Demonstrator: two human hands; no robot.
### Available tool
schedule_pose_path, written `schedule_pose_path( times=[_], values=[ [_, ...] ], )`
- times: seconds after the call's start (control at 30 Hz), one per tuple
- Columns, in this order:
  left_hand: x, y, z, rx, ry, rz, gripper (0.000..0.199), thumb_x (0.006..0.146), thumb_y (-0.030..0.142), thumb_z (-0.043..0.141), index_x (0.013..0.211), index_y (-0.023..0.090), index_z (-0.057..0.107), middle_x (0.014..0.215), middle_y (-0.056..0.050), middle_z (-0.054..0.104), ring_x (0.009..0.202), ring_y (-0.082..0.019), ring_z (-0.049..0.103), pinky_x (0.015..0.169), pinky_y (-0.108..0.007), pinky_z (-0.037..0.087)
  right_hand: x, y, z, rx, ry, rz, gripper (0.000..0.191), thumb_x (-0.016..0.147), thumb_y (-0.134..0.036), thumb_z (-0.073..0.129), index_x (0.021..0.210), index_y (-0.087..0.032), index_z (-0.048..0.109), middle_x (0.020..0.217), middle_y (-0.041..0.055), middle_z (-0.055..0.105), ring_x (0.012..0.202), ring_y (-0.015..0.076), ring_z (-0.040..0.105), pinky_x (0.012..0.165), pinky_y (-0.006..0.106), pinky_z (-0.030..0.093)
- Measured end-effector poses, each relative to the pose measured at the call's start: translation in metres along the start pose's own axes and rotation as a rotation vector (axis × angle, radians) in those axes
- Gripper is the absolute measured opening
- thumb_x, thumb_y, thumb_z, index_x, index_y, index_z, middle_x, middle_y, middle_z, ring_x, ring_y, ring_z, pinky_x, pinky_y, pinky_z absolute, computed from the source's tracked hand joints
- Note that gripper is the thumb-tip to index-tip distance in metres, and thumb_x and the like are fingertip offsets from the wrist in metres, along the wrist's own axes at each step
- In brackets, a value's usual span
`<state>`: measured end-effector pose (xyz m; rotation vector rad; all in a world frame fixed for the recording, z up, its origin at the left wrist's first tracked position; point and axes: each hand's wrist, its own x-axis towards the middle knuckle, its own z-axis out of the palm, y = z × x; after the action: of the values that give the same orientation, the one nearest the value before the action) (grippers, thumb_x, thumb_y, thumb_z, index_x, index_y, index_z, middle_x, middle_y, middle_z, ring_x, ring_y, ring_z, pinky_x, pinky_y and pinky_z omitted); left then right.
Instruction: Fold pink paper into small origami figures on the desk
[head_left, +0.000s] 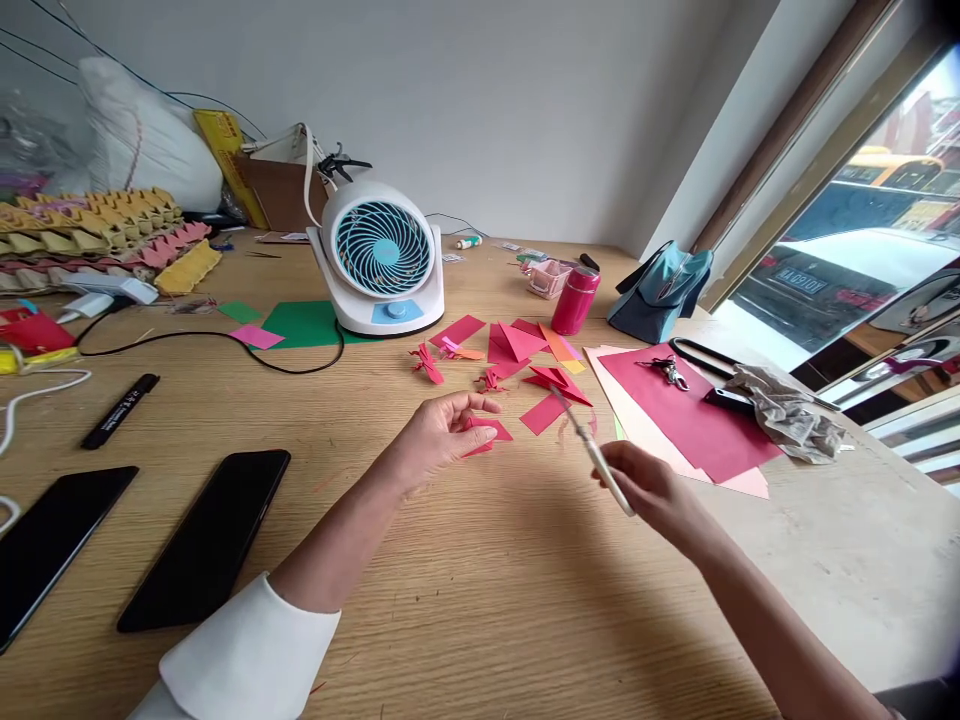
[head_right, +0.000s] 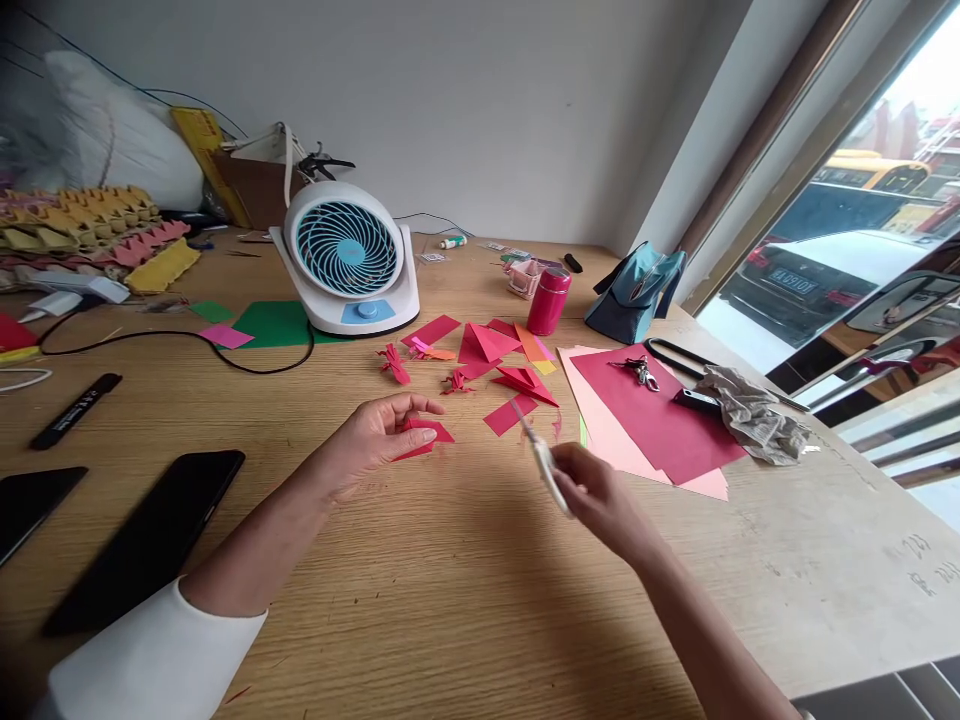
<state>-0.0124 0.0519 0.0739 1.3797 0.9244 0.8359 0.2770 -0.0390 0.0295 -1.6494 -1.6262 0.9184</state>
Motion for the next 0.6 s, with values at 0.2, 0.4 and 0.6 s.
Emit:
schedule_pose_path(
  times=[0.2,0.4,0.6],
  values=[
    [-0.006,0.010,-0.003,-0.035,-0.045,0.014,0.039,0.075,0.025,0.073,0.113,0.018,0.066,0.079,-0.001,0.071,0.073,-0.013,0.065,0.067,-0.024,0.052,0.012,-0.041,0.049,0.375,-0.449,-0.096,0.063,0.080,-0.077,0.058,0.101,-0.017,0.061,0.074,0.0001,0.049,0.065,0.0137,0.041,0.058,0.027,0.033],
    [-0.004,0.010,-0.005,-0.042,-0.070,-0.043,0.041,0.075,0.023,0.072,0.115,0.017,0.065,0.079,-0.001,0.072,0.071,-0.013,0.066,0.066,-0.023,0.048,-0.001,-0.035,0.054,0.376,-0.550,-0.143,0.065,0.085,-0.079,0.046,0.095,-0.016,0.060,0.073,0.0024,0.053,0.063,0.0144,0.048,0.059,0.028,0.038],
    [-0.004,0.014,-0.004,-0.062,-0.065,-0.113,0.040,0.073,0.020,0.072,0.112,0.015,0.064,0.077,0.001,0.071,0.072,-0.011,0.063,0.070,-0.022,0.048,-0.005,-0.039,0.058,0.299,-0.480,-0.102,0.065,0.084,-0.079,0.049,0.087,-0.015,0.060,0.068,-0.0005,0.049,0.061,0.0122,0.041,0.056,0.025,0.033]
  ],
)
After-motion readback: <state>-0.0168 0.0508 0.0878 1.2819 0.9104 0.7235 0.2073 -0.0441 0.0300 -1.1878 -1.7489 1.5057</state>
